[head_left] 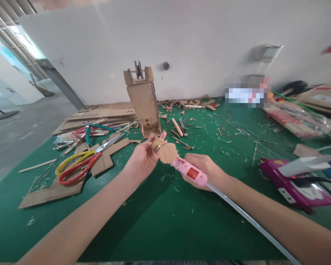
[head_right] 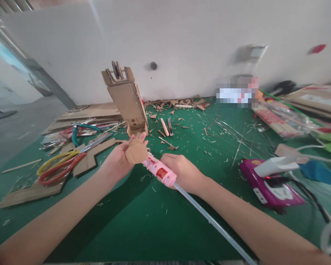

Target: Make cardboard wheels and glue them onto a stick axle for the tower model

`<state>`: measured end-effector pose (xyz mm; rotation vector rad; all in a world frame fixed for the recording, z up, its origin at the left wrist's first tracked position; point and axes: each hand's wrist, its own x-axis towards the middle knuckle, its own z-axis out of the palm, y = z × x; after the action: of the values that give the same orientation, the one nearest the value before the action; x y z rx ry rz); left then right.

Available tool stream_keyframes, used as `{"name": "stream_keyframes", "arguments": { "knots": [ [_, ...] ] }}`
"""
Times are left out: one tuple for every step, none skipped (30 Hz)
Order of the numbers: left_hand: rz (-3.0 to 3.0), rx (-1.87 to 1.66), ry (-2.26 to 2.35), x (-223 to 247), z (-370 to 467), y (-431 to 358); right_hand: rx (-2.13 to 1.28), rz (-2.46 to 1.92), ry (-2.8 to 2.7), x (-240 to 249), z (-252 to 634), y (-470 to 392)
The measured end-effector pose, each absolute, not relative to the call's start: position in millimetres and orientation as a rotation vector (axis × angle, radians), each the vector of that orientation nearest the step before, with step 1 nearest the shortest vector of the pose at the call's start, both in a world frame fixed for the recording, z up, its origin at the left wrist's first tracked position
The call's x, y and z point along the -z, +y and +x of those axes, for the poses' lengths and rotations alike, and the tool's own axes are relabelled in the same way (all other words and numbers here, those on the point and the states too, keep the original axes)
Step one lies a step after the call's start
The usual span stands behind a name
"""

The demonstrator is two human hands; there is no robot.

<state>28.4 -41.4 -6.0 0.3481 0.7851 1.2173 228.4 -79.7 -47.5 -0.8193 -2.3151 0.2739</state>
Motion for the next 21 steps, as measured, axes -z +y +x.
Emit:
{"name": "stream_keyframes", "arguments": {
  "knots": [
    [0.348, -1.218, 0.787, 6, 28, -41, -0.269, -0.819, -2.315, 47, 229, -79],
    [0.351, -1.221, 0.794, 5, 27, -41, -0.265, -0.815, -2.314, 48, 230, -79],
    [0.354, -1.227, 0.803, 4, 27, -41, -0.261, -0.815, -2.314, 48, 231, -78],
    [0.354, -1.234, 0.812, 3, 27, -41, -0.257, -0.817, -2.315, 48, 232, -78],
    [0.356, -1.241, 0.817, 2, 26, -41, -0.252, -0.82, -2.317, 49, 232, -77],
    [0.356, -1.251, 0.819, 1, 26, -41, -0.247, -0.825, -2.317, 49, 233, -77],
    [0.354, -1.261, 0.817, 0, 26, -41, -0.241, -0.828, -2.311, 48, 232, -77],
    [0.35, -1.267, 0.813, 0, 25, -40, -0.236, -0.826, -2.3, 47, 232, -77],
    [0.348, -1.269, 0.808, 0, 25, -39, -0.236, -0.818, -2.281, 45, 231, -77],
    [0.349, -1.271, 0.805, 1, 24, -38, -0.24, -0.808, -2.254, 41, 231, -77],
    [0.355, -1.275, 0.803, 2, 23, -36, -0.25, -0.802, -2.222, 37, 231, -77],
    [0.365, -1.287, 0.802, 3, 21, -34, -0.268, -0.809, -2.188, 31, 232, -77],
    [0.384, -1.307, 0.8, 4, 19, -32, -0.29, -0.841, -2.147, 26, 234, -76],
    [0.406, -1.337, 0.8, 4, 17, -30, -0.311, -0.903, -2.101, 21, 237, -74],
    [0.424, -1.366, 0.802, 4, 15, -28, -0.324, -1.001, -2.05, 16, 242, -72],
    [0.437, -1.392, 0.803, 3, 12, -26, -0.326, -1.122, -1.989, 13, 248, -69],
    [0.448, -1.412, 0.806, 2, 11, -25, -0.311, -1.25, -1.925, 11, 254, -65],
    [0.458, -1.424, 0.808, 1, 9, -24, -0.298, -1.367, -1.884, 11, 259, -61],
    [0.47, -1.429, 0.809, 1, 8, -23, -0.286, -1.463, -1.835, 13, 264, -56],
    [0.486, -1.432, 0.81, 0, 8, -23, -0.263, -1.555, -1.776, 16, 269, -51],
    [0.508, -1.432, 0.81, 0, 9, -24, -0.228, -1.641, -1.719, 19, 272, -47]
  ]
}}
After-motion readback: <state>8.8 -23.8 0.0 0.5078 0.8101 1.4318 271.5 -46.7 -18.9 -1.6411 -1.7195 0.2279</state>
